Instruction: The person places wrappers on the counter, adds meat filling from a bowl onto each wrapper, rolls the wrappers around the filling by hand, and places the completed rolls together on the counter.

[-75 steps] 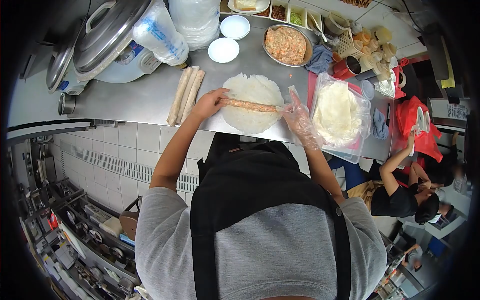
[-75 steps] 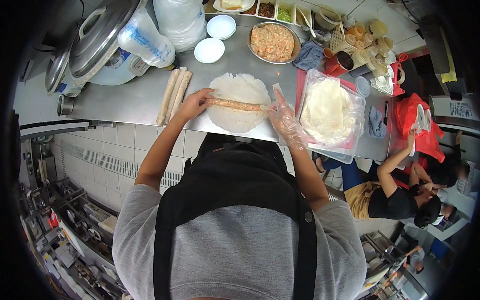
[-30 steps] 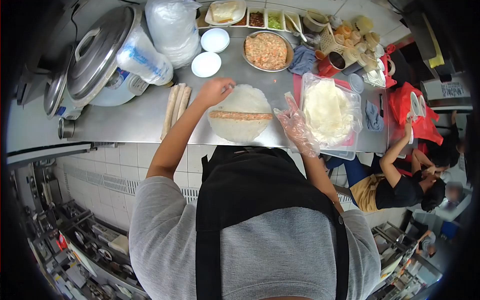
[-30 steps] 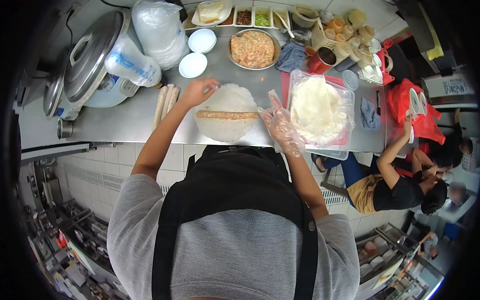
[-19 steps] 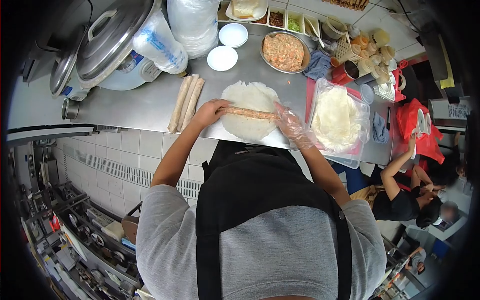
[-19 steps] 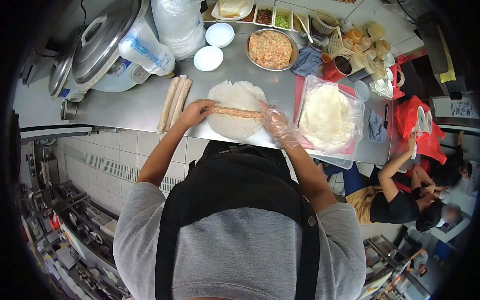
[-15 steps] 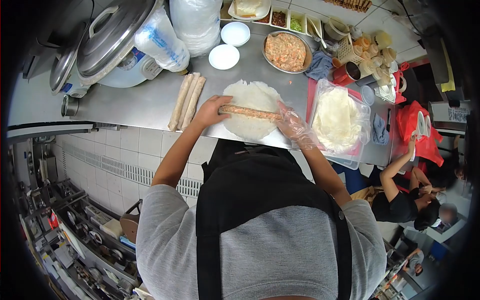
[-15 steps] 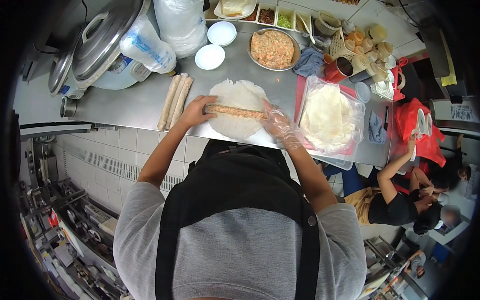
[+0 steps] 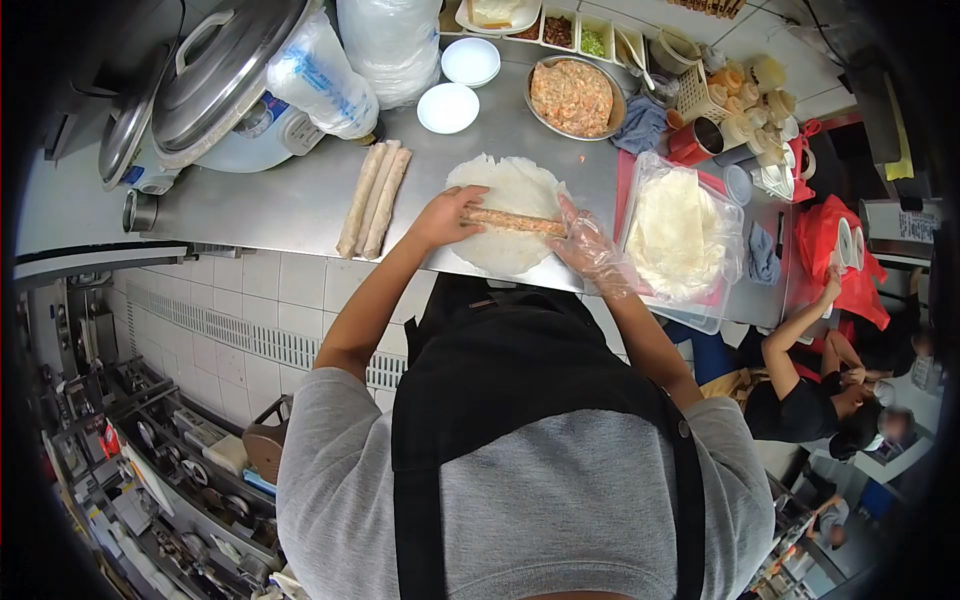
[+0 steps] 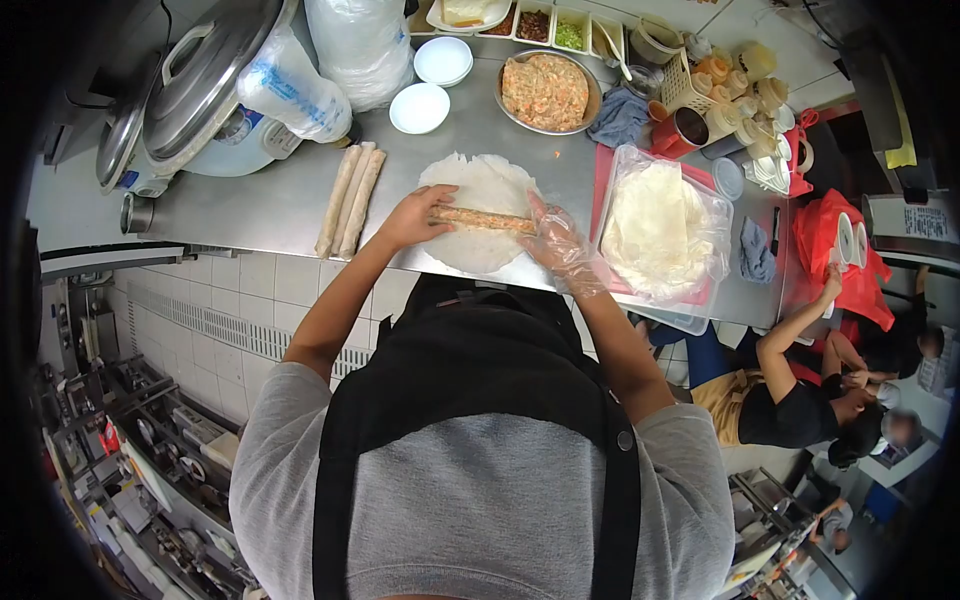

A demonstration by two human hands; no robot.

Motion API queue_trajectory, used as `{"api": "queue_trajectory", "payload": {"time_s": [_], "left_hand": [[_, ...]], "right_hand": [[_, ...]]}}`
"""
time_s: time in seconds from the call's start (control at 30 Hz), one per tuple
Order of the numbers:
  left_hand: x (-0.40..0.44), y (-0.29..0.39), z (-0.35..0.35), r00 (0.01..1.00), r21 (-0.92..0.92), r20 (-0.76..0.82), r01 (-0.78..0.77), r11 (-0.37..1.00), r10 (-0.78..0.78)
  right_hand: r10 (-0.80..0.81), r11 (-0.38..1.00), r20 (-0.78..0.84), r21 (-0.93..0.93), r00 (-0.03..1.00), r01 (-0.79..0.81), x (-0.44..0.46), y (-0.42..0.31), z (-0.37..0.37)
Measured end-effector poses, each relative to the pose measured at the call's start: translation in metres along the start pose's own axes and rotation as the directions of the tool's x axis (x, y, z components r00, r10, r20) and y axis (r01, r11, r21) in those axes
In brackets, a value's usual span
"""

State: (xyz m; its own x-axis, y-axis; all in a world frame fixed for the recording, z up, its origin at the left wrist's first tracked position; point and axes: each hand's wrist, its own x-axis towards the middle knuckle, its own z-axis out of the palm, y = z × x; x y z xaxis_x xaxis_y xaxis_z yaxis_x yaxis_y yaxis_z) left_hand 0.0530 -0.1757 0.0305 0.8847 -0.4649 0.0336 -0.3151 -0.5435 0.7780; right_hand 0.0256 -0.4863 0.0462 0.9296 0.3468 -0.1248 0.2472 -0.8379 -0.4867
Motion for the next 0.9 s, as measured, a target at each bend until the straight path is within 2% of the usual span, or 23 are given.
{"api": "queue_trajectory", "payload": {"time_s": [0.1,0.2,0.33,0.43,0.5,0.57,0.63,0.67,0.7,0.77,0.83,0.9], "left_hand": [[0.011,0.015,0.015,0.999,0.007,0.004,-0.042,0.999,0.042],[0.018,0.014,0.026,0.994,0.064,0.076,-0.077,0.995,0.073],[0.005,-0.003,0.013,0.998,0.024,0.025,-0.056,0.998,0.056],[-0.007,-0.013,-0.003,0.999,0.041,-0.039,-0.024,0.999,0.026],[-0.015,-0.011,-0.014,0.997,0.062,-0.077,-0.015,0.998,0.020],[-0.030,0.003,-0.026,0.981,0.183,-0.070,-0.167,0.969,0.182],[-0.043,0.006,-0.018,0.972,0.179,-0.055,-0.215,0.960,0.228],[-0.048,0.008,-0.014,0.960,0.174,-0.040,-0.267,0.948,0.278],[-0.052,0.009,-0.009,0.960,0.175,-0.041,-0.265,0.948,0.276],[-0.060,0.012,0.001,0.978,0.128,0.071,-0.203,0.971,0.195],[-0.062,0.011,0.010,0.978,0.132,0.079,-0.201,0.971,0.192],[-0.063,0.008,0.016,0.967,0.162,0.034,-0.255,0.953,0.253]], "right_hand": [[-0.060,0.997,-0.006,0.039,0.998,0.061,0.003,0.003,0.002],[-0.112,0.992,-0.011,0.056,0.994,0.112,0.003,0.007,0.004],[-0.099,0.984,0.025,0.150,0.995,0.094,-0.001,0.019,0.004],[-0.029,0.987,-0.013,0.155,1.000,0.031,-0.003,0.019,0.004],[0.044,0.970,-0.003,0.239,0.999,-0.043,-0.001,0.017,0.001],[0.055,0.964,0.017,0.260,0.998,-0.058,0.001,0.020,-0.004],[0.067,0.956,0.041,0.282,0.997,-0.076,0.002,0.029,0.001],[0.082,0.926,0.012,0.370,0.997,-0.080,0.002,0.035,0.008],[0.099,0.887,-0.017,0.455,0.995,-0.081,0.003,0.032,0.008],[0.083,0.883,-0.052,0.466,0.995,-0.050,0.000,0.026,0.006],[0.070,0.879,-0.089,0.476,0.994,-0.020,-0.001,0.020,0.008],[0.070,0.908,-0.081,0.418,0.994,-0.030,-0.001,0.017,0.011]]}}
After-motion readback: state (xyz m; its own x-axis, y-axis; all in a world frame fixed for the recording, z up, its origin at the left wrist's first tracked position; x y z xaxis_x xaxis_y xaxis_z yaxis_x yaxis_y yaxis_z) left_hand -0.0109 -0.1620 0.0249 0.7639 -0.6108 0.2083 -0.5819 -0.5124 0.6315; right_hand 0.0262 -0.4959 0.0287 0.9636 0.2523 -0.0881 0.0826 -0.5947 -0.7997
